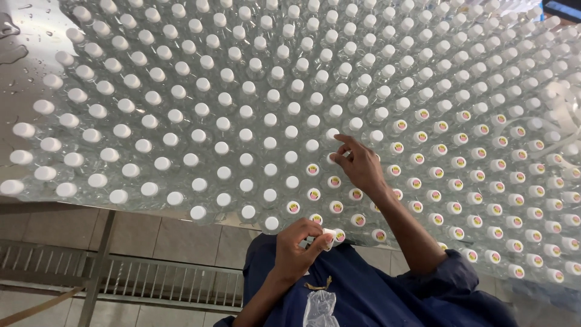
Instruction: Manually applying small circular labels to the caps of plastic water bottles arranged in a grid on a table.
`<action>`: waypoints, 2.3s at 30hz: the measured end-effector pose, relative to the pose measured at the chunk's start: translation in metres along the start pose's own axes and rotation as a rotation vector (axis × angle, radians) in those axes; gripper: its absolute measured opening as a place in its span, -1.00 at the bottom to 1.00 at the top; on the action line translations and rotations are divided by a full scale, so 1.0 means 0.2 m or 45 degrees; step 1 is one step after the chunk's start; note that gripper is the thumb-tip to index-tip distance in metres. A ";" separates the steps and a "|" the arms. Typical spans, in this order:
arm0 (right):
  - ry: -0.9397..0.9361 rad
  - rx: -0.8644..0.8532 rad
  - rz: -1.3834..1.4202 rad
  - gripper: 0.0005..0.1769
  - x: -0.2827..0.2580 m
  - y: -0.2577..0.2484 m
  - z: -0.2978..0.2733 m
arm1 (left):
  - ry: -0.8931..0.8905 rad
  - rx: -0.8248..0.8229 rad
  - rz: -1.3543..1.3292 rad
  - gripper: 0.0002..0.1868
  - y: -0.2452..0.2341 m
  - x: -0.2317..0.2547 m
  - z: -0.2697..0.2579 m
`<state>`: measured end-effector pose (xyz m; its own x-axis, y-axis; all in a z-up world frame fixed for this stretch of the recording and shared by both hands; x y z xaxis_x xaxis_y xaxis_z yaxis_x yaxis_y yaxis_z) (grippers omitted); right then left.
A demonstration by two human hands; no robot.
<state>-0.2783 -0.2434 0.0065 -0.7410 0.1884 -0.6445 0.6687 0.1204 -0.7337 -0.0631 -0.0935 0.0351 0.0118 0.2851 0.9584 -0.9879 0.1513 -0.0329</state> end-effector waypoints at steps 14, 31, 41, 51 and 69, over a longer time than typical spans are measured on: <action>-0.676 -0.084 0.358 -0.82 -0.36 -0.10 -0.52 | -0.062 0.265 -0.005 -0.73 -0.07 0.02 0.09; -0.642 0.040 0.778 -0.80 -0.26 -0.13 -0.64 | 0.140 0.202 -0.019 -0.90 -0.02 0.09 0.17; -0.750 0.106 0.612 -0.86 -0.31 -0.15 -0.65 | 0.103 0.294 -0.006 -0.90 -0.02 0.02 0.17; -0.757 0.133 0.675 -0.91 -0.29 -0.10 -0.61 | 0.177 0.274 0.040 -0.79 -0.02 0.02 0.18; -0.461 0.554 0.380 -0.91 -0.08 -0.41 -0.33 | -0.003 0.140 0.193 -0.77 -0.02 0.02 0.17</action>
<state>-0.3175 -0.1913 0.0902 -0.5509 -0.1981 -0.8107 0.8203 -0.3075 -0.4822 -0.0640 -0.1251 0.0486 -0.1384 0.2947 0.9455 -0.9894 0.0024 -0.1455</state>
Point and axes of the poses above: each hand's wrist, its own z-axis towards the middle knuckle, its own y-axis out of the palm, x = y × z, the point moved 7 cm from there along z, towards the middle knuckle
